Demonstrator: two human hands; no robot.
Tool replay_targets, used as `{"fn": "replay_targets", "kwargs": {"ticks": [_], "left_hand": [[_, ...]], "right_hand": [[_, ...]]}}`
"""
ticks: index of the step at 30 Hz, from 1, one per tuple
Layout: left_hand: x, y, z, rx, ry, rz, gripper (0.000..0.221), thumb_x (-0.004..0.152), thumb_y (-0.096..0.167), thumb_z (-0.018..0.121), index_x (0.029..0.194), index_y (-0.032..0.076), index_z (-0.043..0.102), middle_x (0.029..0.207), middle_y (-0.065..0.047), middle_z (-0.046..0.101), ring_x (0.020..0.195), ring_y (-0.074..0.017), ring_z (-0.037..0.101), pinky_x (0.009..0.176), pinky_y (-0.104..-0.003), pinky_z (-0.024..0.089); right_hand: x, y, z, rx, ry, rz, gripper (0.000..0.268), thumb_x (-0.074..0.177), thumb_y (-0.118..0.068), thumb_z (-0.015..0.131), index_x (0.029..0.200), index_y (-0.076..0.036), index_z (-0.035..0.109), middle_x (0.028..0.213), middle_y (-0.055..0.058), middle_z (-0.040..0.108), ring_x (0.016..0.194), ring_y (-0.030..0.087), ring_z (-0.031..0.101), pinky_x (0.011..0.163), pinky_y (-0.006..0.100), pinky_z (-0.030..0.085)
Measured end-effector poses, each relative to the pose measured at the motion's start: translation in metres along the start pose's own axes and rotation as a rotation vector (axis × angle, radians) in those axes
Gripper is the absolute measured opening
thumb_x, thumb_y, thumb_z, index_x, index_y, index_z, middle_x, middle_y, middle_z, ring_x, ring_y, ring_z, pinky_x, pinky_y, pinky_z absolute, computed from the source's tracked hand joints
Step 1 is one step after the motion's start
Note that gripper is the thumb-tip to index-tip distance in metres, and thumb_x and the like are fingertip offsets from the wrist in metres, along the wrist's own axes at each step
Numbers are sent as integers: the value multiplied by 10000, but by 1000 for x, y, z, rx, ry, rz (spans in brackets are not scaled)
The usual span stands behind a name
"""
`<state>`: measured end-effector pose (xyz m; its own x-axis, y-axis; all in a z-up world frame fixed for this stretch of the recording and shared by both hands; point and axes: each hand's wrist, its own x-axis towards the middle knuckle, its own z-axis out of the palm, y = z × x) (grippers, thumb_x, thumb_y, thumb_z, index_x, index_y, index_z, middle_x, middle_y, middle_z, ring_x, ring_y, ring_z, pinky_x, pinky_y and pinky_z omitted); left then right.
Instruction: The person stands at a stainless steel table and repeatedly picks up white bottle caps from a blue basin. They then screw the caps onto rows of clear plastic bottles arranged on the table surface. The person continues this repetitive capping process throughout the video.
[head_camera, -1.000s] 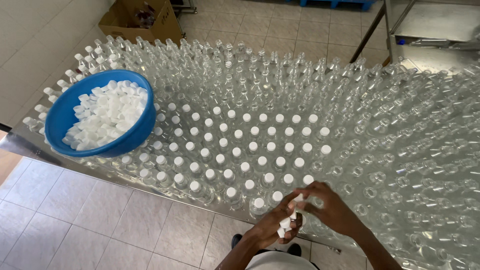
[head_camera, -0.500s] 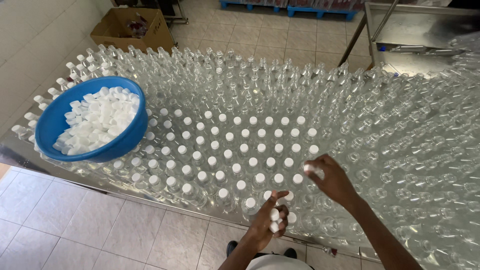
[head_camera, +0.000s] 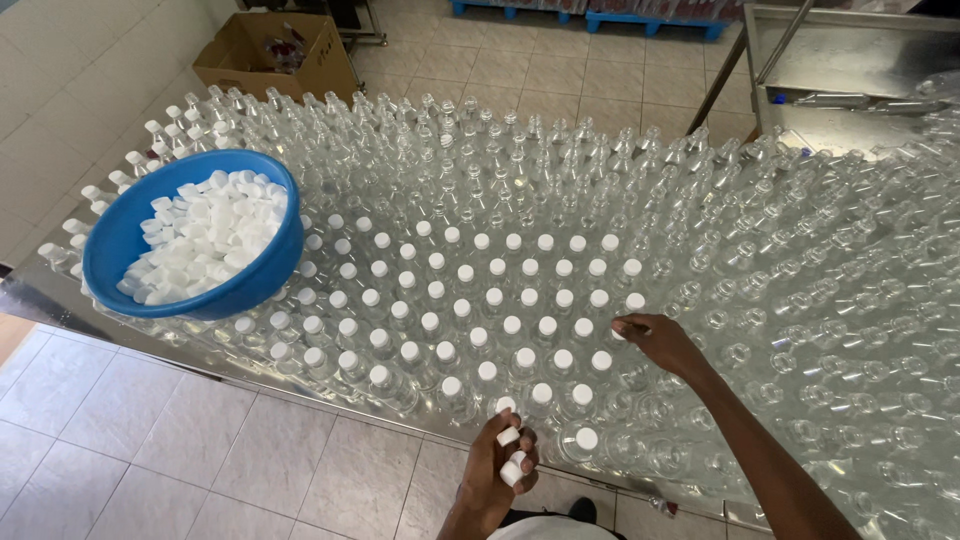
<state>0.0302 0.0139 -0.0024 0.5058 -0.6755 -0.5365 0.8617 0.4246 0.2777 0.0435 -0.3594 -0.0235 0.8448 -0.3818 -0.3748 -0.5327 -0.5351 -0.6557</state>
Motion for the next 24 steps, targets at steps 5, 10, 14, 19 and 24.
{"fn": "replay_targets", "kwargs": {"ticks": [5,10,14,19,24], "left_hand": [[-5,0,18,88,-104,-18,233,1077,273,647,938,191,479,722,5,441,521,-108,459,379,-248,266],[-8,0,45,257,-148,-38,250,1084,304,693,1044,173,483,796,-4,493,563,-85,498,422,-236,302],[4,-4,41,348,-208,-29,253,1060,340,705,1145,130,592,953,-15,623,616,-38,516,451,-193,319],[-2,-7,56,382,-162,-26,619,1031,506,637,1411,18,662,913,-9,632,612,-51,494,433,-195,348],[-9,-11,77,545,-129,30,636,1098,508,486,1635,167,500,750,6,584,557,-46,523,424,-192,381]], "right_hand": [[1,-8,1,130,37,64,452,966,-471,732,1259,-153,864,1167,52,879,1004,209,817,951,383,574],[14,9,7,157,88,6,415,942,-416,788,1185,-95,887,1107,89,887,811,202,811,847,359,608],[2,1,12,3,151,-28,511,961,-577,653,1207,-186,873,1065,30,892,954,185,818,934,353,566],[-18,24,42,-562,427,-299,444,1081,-550,497,1344,-272,723,1236,34,781,1336,291,618,1148,509,333],[-151,-80,31,138,-152,-569,617,1016,-575,583,1501,-204,676,1366,51,658,1333,215,621,1146,425,469]]}}
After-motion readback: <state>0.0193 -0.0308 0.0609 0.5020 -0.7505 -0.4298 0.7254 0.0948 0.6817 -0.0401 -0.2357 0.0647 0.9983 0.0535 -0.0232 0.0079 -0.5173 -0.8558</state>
